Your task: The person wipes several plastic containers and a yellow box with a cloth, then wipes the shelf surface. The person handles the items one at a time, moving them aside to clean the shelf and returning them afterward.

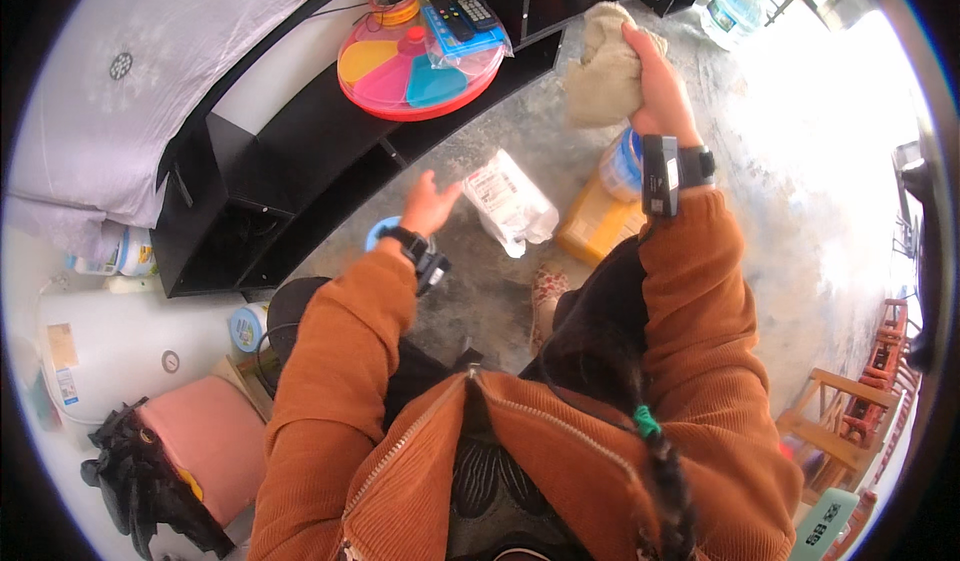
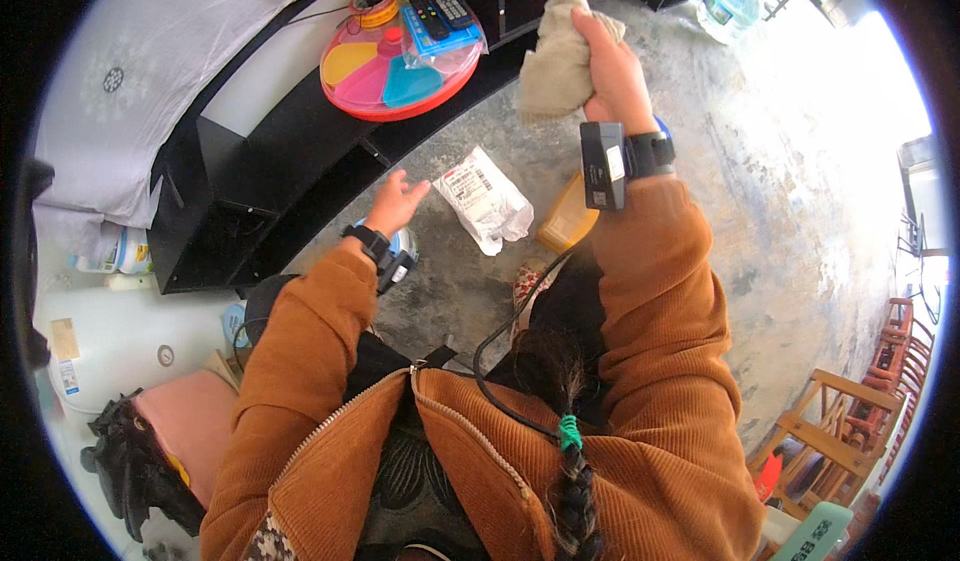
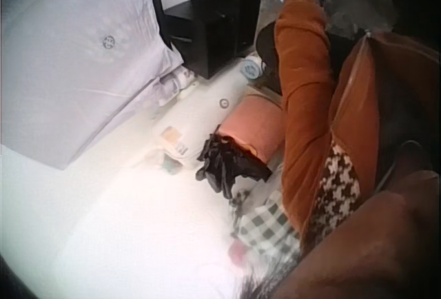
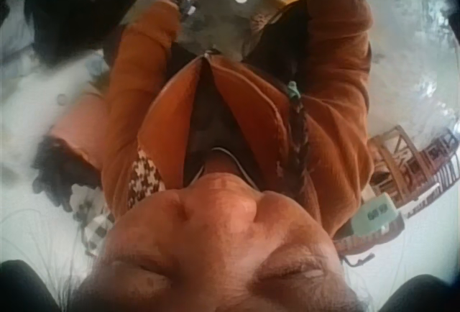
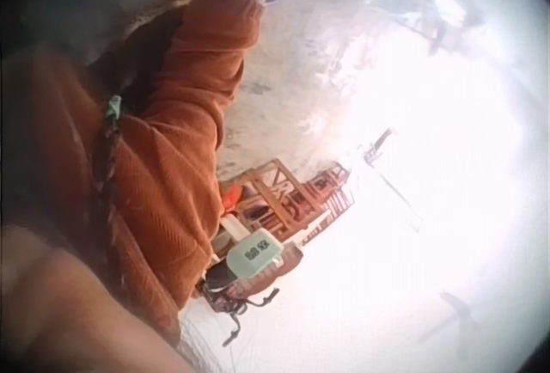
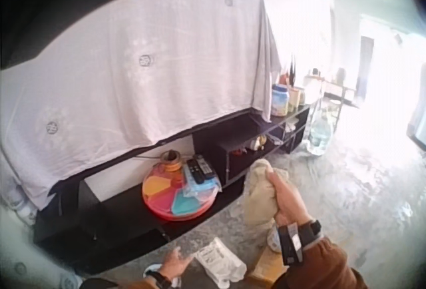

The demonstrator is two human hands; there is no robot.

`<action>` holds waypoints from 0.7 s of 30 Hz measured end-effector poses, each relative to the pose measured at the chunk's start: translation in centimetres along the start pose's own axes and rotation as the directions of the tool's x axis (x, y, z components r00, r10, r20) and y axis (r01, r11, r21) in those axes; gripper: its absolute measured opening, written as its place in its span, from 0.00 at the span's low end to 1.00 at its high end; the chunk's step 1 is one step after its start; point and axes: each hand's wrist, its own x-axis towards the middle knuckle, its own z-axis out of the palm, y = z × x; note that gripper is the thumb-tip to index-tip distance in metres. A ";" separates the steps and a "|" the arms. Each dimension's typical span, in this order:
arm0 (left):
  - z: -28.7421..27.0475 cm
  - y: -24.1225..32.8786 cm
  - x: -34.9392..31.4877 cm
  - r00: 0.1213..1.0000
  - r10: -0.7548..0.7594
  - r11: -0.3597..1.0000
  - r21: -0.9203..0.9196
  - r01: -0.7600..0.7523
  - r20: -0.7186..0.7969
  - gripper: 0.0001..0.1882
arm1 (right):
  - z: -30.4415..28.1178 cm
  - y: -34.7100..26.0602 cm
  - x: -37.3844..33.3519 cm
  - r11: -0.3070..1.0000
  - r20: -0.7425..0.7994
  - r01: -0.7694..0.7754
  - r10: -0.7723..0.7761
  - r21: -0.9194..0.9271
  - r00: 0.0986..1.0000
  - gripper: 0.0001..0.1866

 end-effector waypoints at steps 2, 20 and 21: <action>3.6 -1.2 -0.4 0.978 -0.196 0.966 -0.157 0.204 0.067 0.46 | -0.1 -0.1 1.0 0.994 0.045 -0.007 0.002 0.105 0.999 0.18; 10.7 -0.9 1.1 0.786 -0.437 0.606 -0.503 0.616 0.436 0.26 | -1.1 -0.5 3.8 0.972 -0.016 0.016 -0.013 0.235 1.000 0.18; 10.9 -1.5 1.3 0.817 -0.417 0.620 -0.532 0.576 0.398 0.22 | -1.1 -0.3 3.7 0.977 -0.053 0.024 -0.013 0.212 0.999 0.18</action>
